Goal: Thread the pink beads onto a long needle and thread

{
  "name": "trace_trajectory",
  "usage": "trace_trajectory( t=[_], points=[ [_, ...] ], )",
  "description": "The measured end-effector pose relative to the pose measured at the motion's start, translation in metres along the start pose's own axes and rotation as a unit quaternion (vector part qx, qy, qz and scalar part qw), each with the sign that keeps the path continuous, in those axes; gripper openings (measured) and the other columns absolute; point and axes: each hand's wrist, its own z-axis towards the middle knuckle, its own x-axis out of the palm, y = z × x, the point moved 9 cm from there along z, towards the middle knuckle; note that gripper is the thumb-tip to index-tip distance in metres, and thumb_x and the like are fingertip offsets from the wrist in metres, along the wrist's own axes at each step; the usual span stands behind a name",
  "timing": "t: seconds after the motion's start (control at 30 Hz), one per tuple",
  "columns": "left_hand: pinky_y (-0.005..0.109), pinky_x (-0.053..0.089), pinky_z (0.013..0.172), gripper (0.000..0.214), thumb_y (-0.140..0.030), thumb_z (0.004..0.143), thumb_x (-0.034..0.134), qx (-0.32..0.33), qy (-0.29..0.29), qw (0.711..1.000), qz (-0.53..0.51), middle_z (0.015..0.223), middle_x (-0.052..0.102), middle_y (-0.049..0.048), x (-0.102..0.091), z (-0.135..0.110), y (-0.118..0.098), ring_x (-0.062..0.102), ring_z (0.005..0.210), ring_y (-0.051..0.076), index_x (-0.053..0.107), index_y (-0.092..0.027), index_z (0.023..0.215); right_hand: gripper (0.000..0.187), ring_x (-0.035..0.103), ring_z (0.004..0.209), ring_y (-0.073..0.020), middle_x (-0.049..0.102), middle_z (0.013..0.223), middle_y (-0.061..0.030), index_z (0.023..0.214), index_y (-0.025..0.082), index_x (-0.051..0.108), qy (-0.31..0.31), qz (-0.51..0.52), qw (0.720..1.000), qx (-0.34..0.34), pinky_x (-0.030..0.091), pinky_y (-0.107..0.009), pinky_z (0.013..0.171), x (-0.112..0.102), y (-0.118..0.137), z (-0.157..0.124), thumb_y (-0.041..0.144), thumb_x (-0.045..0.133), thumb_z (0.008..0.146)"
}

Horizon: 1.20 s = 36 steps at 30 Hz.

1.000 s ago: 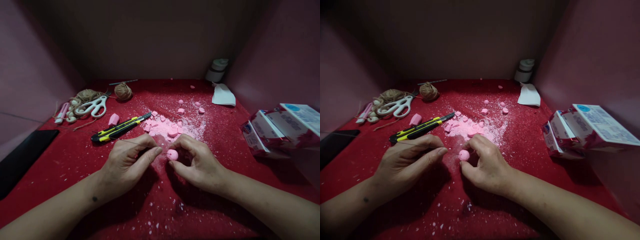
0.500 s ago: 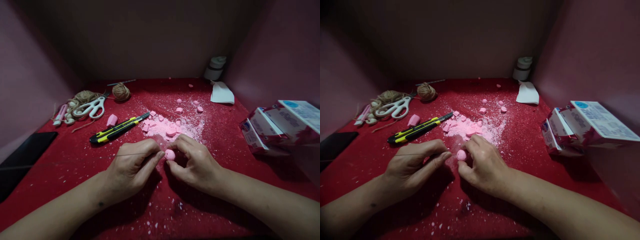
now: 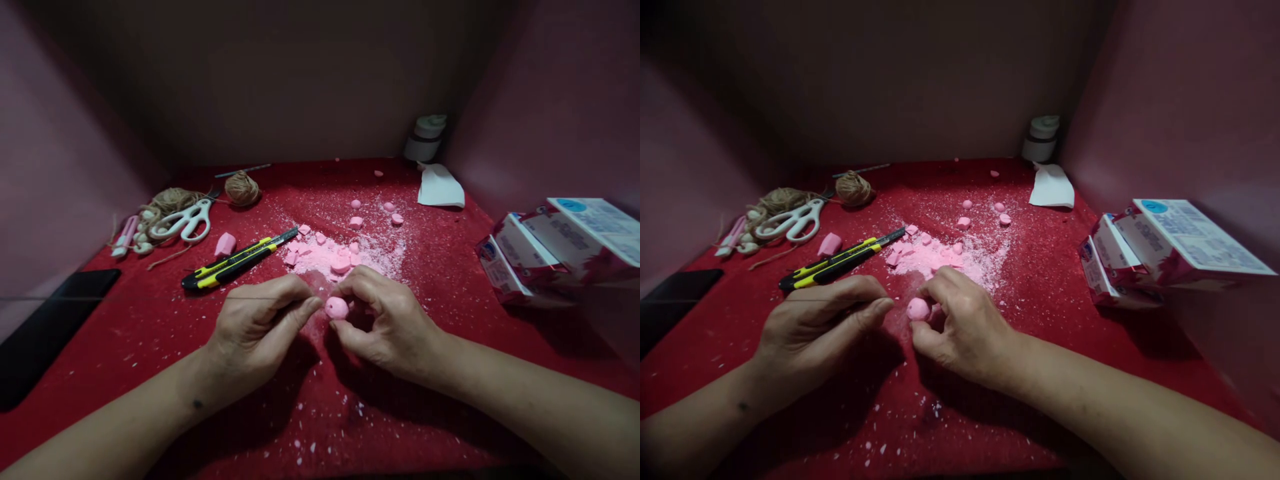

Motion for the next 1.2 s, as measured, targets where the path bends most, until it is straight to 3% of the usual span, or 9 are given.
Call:
trace_trajectory(
  t=[0.27, 0.8, 1.03, 1.2],
  points=[
    [0.016, 0.041, 0.049, 0.015, -0.007, 0.082, 0.053, -0.037, -0.016, 0.999, 0.015, 0.057, 0.054, -0.0050, -0.011, -0.001, 0.001, 0.050, 0.051, 0.005, 0.058, -0.014, 0.070, 0.003, 0.045, 0.064, -0.0090, 0.049, 0.072, -0.0017, 0.077, 0.011, 0.056, -0.005, 0.021, 1.000, -0.006, 0.038, -0.022, 0.057, -0.002, 0.000, -0.002, 0.010, 0.054, 0.076],
    [0.014, 0.042, 0.053, 0.010, -0.007, 0.082, 0.053, 0.017, 0.004, 1.000, 0.018, 0.062, 0.056, -0.0041, 0.002, -0.004, -0.004, 0.050, 0.052, 0.004, 0.057, -0.014, 0.076, 0.005, 0.044, 0.059, -0.0086, 0.048, 0.068, -0.0002, 0.071, 0.014, 0.052, 0.022, 0.021, 0.998, 0.050, 0.036, -0.022, 0.053, 0.002, -0.007, -0.002, 0.015, 0.055, 0.075],
    [0.016, 0.042, 0.050, 0.014, -0.012, 0.084, 0.050, -0.019, 0.053, 0.998, -0.027, 0.060, 0.057, -0.0033, 0.008, 0.000, 0.001, 0.052, 0.051, 0.006, 0.059, -0.014, 0.073, 0.004, 0.044, 0.068, -0.0128, 0.049, 0.073, -0.0025, 0.079, 0.014, 0.055, 0.010, -0.025, 0.999, -0.035, 0.039, -0.027, 0.061, 0.002, 0.006, -0.003, 0.012, 0.053, 0.076],
    [0.017, 0.044, 0.051, 0.016, -0.013, 0.084, 0.051, -0.029, 0.039, 0.999, -0.001, 0.063, 0.062, -0.0024, 0.001, 0.001, 0.001, 0.057, 0.054, 0.007, 0.059, -0.015, 0.070, 0.008, 0.044, 0.069, -0.0135, 0.050, 0.075, -0.0035, 0.085, 0.013, 0.056, 0.014, -0.037, 0.998, -0.057, 0.040, -0.028, 0.063, 0.002, 0.010, -0.004, 0.013, 0.051, 0.079]
  ],
)
